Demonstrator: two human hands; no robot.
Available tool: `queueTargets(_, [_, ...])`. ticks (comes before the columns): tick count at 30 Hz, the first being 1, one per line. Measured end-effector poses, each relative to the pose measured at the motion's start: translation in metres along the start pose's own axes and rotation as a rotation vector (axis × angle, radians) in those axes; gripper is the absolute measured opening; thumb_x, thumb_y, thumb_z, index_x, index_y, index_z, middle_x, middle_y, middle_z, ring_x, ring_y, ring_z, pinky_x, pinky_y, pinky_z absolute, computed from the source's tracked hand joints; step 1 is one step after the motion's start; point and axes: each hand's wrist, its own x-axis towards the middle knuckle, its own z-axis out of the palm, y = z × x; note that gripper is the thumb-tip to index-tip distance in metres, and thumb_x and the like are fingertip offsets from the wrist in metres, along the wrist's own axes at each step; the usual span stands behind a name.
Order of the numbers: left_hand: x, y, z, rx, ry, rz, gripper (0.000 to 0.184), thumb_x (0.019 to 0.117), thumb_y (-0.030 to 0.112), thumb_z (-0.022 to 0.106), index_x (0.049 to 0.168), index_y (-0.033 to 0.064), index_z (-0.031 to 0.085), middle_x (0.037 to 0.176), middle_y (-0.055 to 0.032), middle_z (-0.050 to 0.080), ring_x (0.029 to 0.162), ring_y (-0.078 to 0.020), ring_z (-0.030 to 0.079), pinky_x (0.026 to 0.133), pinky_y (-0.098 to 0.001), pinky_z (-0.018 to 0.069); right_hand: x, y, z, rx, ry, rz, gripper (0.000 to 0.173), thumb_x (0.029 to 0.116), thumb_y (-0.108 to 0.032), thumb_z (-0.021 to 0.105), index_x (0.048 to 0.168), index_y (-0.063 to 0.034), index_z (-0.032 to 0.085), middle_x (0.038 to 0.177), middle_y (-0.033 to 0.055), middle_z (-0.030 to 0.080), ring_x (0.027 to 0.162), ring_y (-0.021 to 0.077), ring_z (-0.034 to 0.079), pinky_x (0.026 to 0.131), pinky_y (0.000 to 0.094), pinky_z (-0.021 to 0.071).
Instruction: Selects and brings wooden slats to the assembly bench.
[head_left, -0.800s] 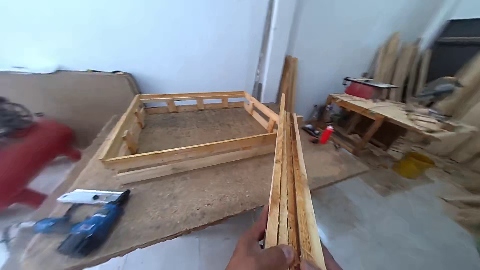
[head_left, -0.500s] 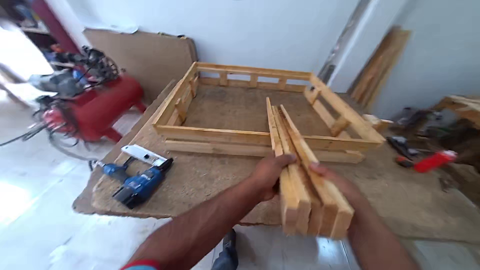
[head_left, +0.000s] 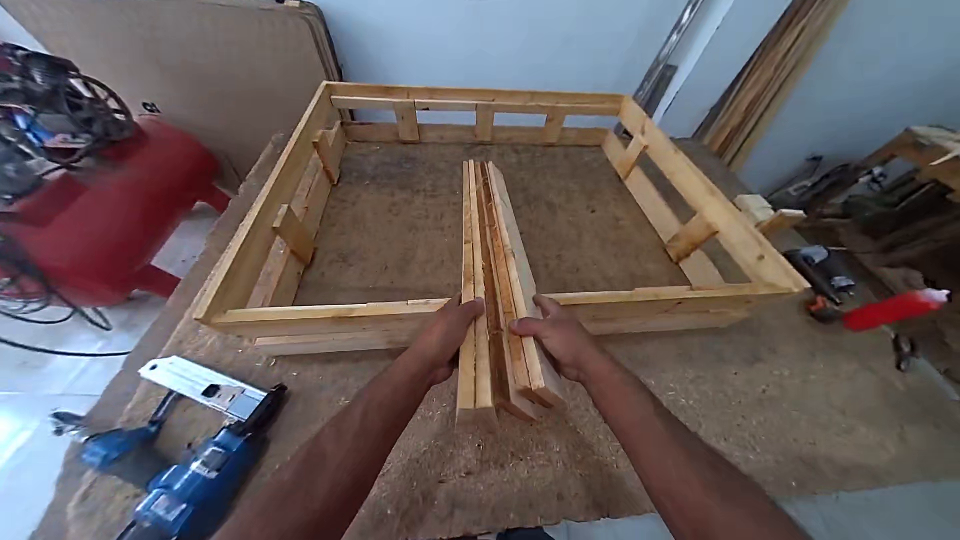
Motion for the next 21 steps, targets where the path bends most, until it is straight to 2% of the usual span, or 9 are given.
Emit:
queueTargets(4, [-0.002,0.003,-0.013,-0.098,0.065,-0.032,0.042,0.1089,0.042,0.044,0.14,0.0142,0.051,0.105,-0.0169,0.073,0.09,-0.0285,0.074,0.075,-0.0446,0.0629,0.011,-0.003,-0.025,-0.197,0.038,-0.014,0.1,0.0757,-0.032,0.089,0.158,-0.0186,0.035,0.132,0.0203,0.063,0.108,0.0354,0.067,0.084,0.0552,0.0588])
queueTargets(6, [-0.005,0.001,-0.019,-0.13,0.071,-0.045,0.045,0.11,0.046,0.039,0.138,0.0133,0.053,0.104,-0.0159,0.074,0.089,-0.0267,0.074,0.075,-0.0429,0.0633,0.015,0.0,-0.045,-0.309,0.095,-0.034,0.096,0.0744,-0.034,0.089,0.155,-0.018,0.04,0.128,0.0196,0.065,0.105,0.0348,0.068,0.084,0.056,0.0588])
queueTargets(8, [-0.008,-0.001,-0.021,-0.178,0.103,-0.025,0.047,0.1105,0.046,0.035,0.133,0.012,0.059,0.1,-0.0137,0.074,0.086,-0.0232,0.075,0.072,-0.0396,0.0636,0.021,0.007,-0.069,-0.371,0.125,-0.075,0.093,0.0774,-0.04,0.088,0.154,-0.0164,0.042,0.13,0.0196,0.064,0.108,0.0345,0.068,0.089,0.0572,0.0577])
queueTargets(10, [-0.008,-0.005,-0.022,-0.21,0.153,0.018,0.046,0.111,0.043,0.035,0.127,0.0101,0.063,0.096,-0.0117,0.075,0.082,-0.0195,0.074,0.069,-0.0358,0.0633,0.02,0.012,-0.092,-0.313,0.081,-0.073,0.092,0.0829,-0.044,0.084,0.157,-0.0187,0.037,0.135,0.0176,0.062,0.114,0.0328,0.067,0.093,0.0549,0.0577])
queueTargets(13, [-0.007,-0.007,-0.02,-0.249,0.172,0.051,0.043,0.1117,0.038,0.035,0.124,0.0086,0.063,0.093,-0.0102,0.074,0.08,-0.0165,0.074,0.067,-0.0326,0.0627,0.004,0.024,-0.112,-0.097,-0.008,-0.001,0.077,0.0944,-0.04,0.073,0.158,-0.0201,0.035,0.124,0.0201,0.068,0.104,0.035,0.071,0.085,0.0529,0.0615])
queueTargets(15, [-0.008,-0.005,-0.016,-0.254,0.18,0.05,0.043,0.1115,0.038,0.035,0.123,0.0079,0.064,0.093,-0.0109,0.074,0.08,-0.017,0.074,0.067,-0.033,0.0629,-0.011,0.031,-0.115,-0.007,-0.105,0.051,0.062,0.0989,-0.035,0.067,0.153,-0.0164,0.043,0.12,0.0195,0.07,0.098,0.0334,0.073,0.079,0.049,0.0639])
queueTargets(17, [-0.008,-0.004,-0.013,-0.255,0.201,0.05,0.042,0.1112,0.037,0.037,0.121,0.0074,0.065,0.092,-0.0116,0.074,0.078,-0.0171,0.074,0.066,-0.0329,0.0626,-0.025,0.037,-0.11,0.077,-0.178,0.125,0.051,0.1018,-0.033,0.061,0.147,-0.0135,0.046,0.108,0.0182,0.071,0.08,0.0285,0.073,0.061,0.0402,0.062])
queueTargets(18, [-0.007,-0.004,-0.012,-0.25,0.212,0.048,0.041,0.1111,0.037,0.037,0.12,0.0074,0.065,0.091,-0.0116,0.074,0.077,-0.0169,0.074,0.065,-0.0326,0.0626,-0.03,0.039,-0.108,0.132,-0.182,0.151,0.047,0.1032,-0.032,0.059,0.145,-0.012,0.047,0.104,0.0183,0.071,0.074,0.027,0.072,0.056,0.0377,0.0607])
queueTargets(21, [-0.006,-0.003,-0.01,-0.229,0.23,0.041,0.04,0.1108,0.036,0.039,0.121,0.0073,0.065,0.091,-0.0119,0.074,0.077,-0.0173,0.074,0.064,-0.0326,0.0625,-0.035,0.042,-0.103,0.237,-0.131,0.159,0.039,0.1059,-0.027,0.056,0.138,-0.0064,0.051,0.099,0.0192,0.071,0.068,0.0248,0.07,0.053,0.0343,0.0591])
